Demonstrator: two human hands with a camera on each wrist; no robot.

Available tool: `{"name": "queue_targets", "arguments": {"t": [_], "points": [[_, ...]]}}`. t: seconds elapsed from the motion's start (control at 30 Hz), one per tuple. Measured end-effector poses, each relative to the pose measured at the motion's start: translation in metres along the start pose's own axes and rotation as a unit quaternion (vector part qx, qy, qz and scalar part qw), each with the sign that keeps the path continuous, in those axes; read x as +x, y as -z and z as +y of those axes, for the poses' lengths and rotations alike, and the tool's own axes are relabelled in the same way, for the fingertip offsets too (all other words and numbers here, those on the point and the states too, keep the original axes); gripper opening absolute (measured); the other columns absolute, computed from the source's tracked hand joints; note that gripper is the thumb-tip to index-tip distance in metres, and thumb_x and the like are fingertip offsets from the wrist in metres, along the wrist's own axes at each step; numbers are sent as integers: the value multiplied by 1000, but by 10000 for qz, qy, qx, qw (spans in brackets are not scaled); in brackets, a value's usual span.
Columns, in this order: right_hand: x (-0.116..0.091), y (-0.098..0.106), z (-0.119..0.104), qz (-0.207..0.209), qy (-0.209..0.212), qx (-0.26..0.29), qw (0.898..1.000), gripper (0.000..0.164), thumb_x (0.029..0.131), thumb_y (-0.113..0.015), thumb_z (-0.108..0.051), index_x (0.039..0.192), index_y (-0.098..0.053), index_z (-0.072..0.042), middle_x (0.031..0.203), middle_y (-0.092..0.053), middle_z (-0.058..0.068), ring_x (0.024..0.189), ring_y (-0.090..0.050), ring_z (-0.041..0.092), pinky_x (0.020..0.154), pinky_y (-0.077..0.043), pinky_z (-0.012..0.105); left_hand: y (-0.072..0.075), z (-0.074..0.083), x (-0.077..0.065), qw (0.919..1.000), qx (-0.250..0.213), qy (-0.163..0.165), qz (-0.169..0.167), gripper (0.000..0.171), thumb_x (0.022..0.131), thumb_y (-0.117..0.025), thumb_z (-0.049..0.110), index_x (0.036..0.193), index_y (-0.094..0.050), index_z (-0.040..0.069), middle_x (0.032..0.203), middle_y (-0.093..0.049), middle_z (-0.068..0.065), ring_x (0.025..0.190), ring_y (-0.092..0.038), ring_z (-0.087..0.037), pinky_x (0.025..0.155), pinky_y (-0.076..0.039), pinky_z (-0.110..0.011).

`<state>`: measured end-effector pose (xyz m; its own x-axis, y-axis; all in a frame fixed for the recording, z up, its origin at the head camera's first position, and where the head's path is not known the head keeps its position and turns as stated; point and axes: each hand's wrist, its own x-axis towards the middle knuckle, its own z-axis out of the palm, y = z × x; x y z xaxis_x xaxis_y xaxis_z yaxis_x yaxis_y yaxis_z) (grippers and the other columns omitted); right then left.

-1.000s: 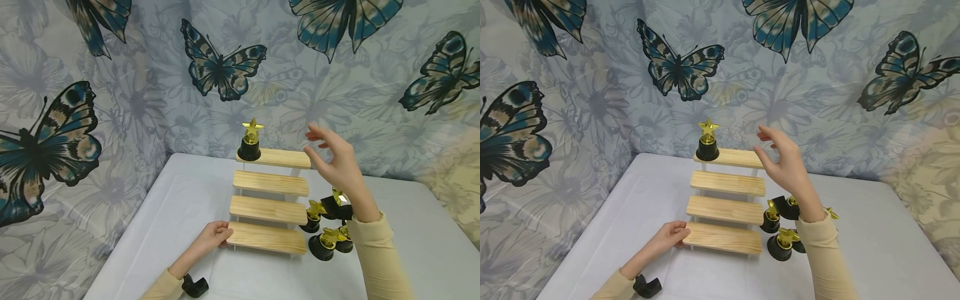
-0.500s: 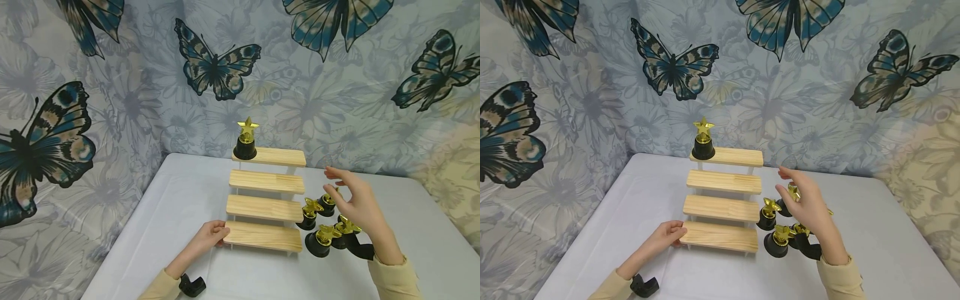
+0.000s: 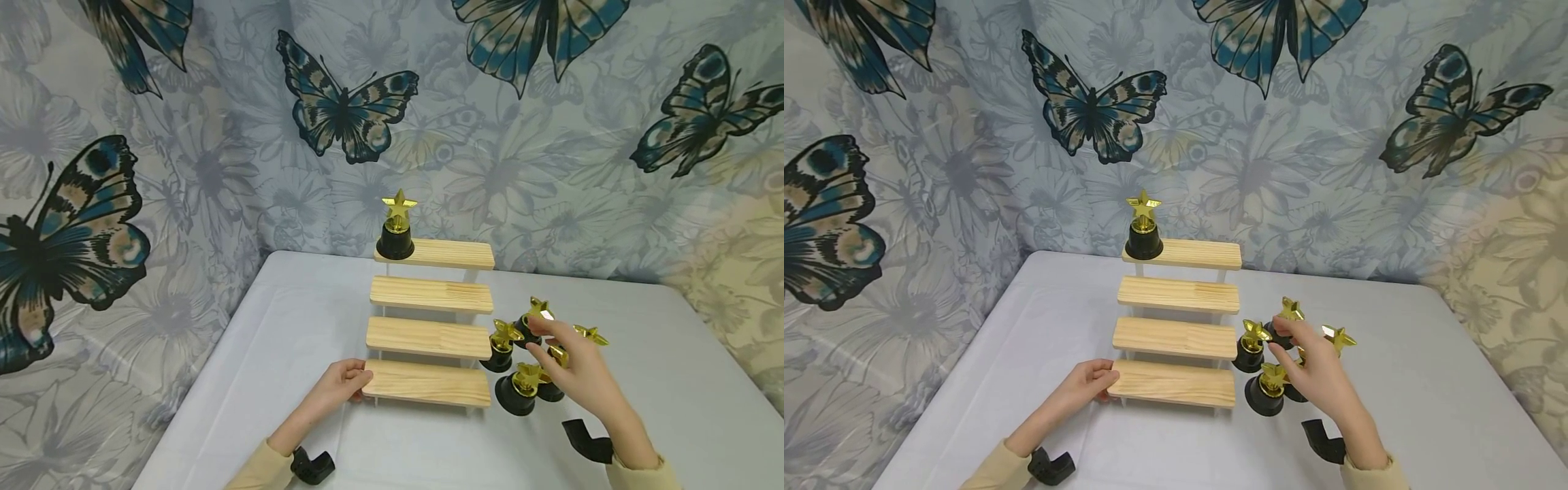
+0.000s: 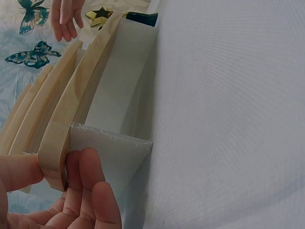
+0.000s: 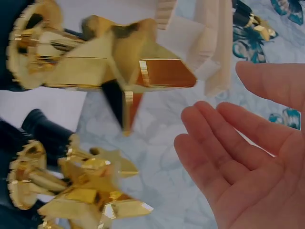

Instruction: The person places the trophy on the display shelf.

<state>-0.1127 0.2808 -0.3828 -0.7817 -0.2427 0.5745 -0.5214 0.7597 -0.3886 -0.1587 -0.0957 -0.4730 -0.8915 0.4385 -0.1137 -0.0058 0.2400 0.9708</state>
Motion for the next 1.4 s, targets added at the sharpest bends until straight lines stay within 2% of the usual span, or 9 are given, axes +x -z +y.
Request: {"name": "queue_targets", "arguments": {"t": [0.23, 0.47, 0.73, 0.9, 1.07, 1.23, 1.4], "points": [[-14, -4, 3, -83, -240, -46, 9997, 40, 74, -73, 5, 112, -60, 3, 101, -64, 11, 92, -57, 13, 78, -40, 10, 0, 0, 0, 10000, -48, 4, -21, 56, 95, -55, 24, 124, -41, -22, 91, -65, -13, 68, -58, -15, 64, -53, -32], [-26, -9, 6, -303, -467, -148, 9983, 43, 76, -75, -3, 115, -60, 2, 100, -65, 7, 88, -59, 18, 71, -46, 17, 1, 0, -1, 9999, -104, -22, -59, 55, 95, -54, 24, 123, -42, -21, 93, -66, -16, 70, -60, -17, 64, -53, -34], [-38, -14, 11, -519, -608, 14, 9968, 44, 73, -77, -2, 113, -60, 1, 97, -66, 5, 77, -60, 5, 66, -50, 20, 1, 1, -1, 9999, -146, 39, -42, 54, 96, -54, 23, 124, -41, -21, 93, -66, -17, 70, -61, -16, 64, -53, -34], [-41, -18, 12, -503, -632, 44, 9967, 42, 72, -77, 0, 112, -61, 1, 97, -66, 7, 76, -59, 4, 68, -49, 17, 0, 2, -2, 9999, -105, 47, 2, 53, 97, -52, 21, 125, -40, -22, 96, -65, -19, 70, -62, -17, 65, -53, -37], [-43, -19, 12, -541, -677, -2, 9962, 39, 72, -76, 3, 109, -63, 0, 96, -67, 7, 75, -59, 3, 66, -51, 21, -1, 13, -6, 10000, -84, 2, -11, 48, 97, -50, 15, 122, -40, -24, 95, -65, -22, 71, -62, -23, 66, -53, -42], [-44, -20, 12, -546, -759, -35, 9956, 37, 72, -75, 4, 106, -63, -4, 93, -67, 2, 74, -59, 1, 63, -52, 25, -1, 30, -13, 9999, -119, -24, -36, 43, 96, -50, 11, 119, -42, -24, 93, -65, -22, 70, -61, -20, 66, -53, -43], [-45, -21, 12, -513, -795, -63, 9955, 33, 73, -75, 4, 103, -65, -5, 90, -67, 0, 73, -59, 1, 62, -52, 25, -2, 24, -11, 10000, -72, -15, -11, 45, 97, -50, 13, 121, -41, -24, 93, -65, -22, 70, -61, -20, 66, -53, -43]]}}
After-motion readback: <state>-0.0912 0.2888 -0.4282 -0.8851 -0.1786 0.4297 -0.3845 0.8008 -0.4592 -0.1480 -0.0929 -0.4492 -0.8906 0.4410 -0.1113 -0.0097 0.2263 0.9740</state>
